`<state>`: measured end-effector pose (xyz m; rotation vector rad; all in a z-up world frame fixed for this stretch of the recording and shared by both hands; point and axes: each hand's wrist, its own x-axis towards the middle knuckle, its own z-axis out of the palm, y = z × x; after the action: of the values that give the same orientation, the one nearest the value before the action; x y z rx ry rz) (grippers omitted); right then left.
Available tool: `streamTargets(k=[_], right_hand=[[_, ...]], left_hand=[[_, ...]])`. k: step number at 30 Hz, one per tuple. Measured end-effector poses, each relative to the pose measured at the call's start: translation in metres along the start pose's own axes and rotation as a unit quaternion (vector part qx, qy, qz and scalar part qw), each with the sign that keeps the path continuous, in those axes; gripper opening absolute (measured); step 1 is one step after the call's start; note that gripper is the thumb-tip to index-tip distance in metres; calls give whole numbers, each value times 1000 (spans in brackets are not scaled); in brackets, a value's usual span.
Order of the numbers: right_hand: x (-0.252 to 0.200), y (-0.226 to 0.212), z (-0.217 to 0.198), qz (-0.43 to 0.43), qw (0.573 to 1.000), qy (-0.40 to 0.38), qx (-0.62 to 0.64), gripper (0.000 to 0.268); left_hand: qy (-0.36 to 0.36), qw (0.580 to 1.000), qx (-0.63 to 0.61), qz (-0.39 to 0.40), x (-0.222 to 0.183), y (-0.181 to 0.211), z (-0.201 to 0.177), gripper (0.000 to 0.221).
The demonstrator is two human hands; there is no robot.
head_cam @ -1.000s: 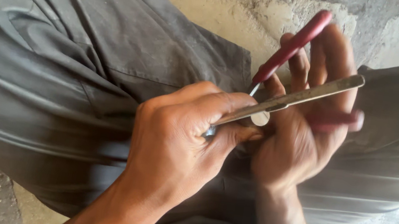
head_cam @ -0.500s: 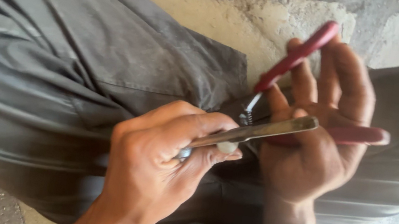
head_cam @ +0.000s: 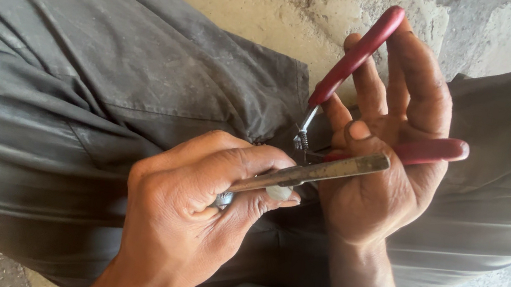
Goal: The person uses pliers and a screwdriver to adjust a spring-loaded mechanical component held in their lap. They repeatedly compress the spring and manipulate the internal mechanism with the screwdriver while seated on the floor.
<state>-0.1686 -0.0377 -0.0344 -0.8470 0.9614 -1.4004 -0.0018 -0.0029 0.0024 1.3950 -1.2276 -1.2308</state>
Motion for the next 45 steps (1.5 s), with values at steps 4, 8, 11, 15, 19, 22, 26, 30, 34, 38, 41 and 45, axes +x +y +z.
streamTargets(k=[4,8,11,15,19,22,26,30,34,38,41,45], right_hand=[[-7,5,-2,-23,999,-11,-33,55],[-14,11,-3,-52,997,-4,-52,47],[-13,16,-5,-62,996,-4,-61,44],[-15,19,-8,-61,995,-28,-68,42],[-25,8,-4,-61,993,-88,-52,43],[-25,-1,-4,-12,996,-88,-29,55],[-11,-5,-8,63,996,-65,13,80],[6,-6,-6,101,988,-102,55,95],[10,-6,-1,127,983,-115,73,109],[9,-3,2,125,984,-116,53,117],[0,5,1,99,989,-114,8,111],[-5,13,2,46,994,-94,-3,104]], left_hand=[[8,1000,16,8,0,0,2,26],[16,999,39,18,0,0,6,24],[12,999,20,25,1,-1,6,22],[11,999,35,29,1,-2,7,25],[24,998,40,37,7,1,8,24],[21,998,38,36,9,1,5,24],[13,1000,13,24,9,-3,4,25],[13,999,36,32,11,-4,4,27],[8,999,32,26,11,-3,4,27],[9,1000,11,15,12,-1,3,23],[15,1000,11,18,11,-4,2,27],[17,999,33,28,10,-4,-1,25]])
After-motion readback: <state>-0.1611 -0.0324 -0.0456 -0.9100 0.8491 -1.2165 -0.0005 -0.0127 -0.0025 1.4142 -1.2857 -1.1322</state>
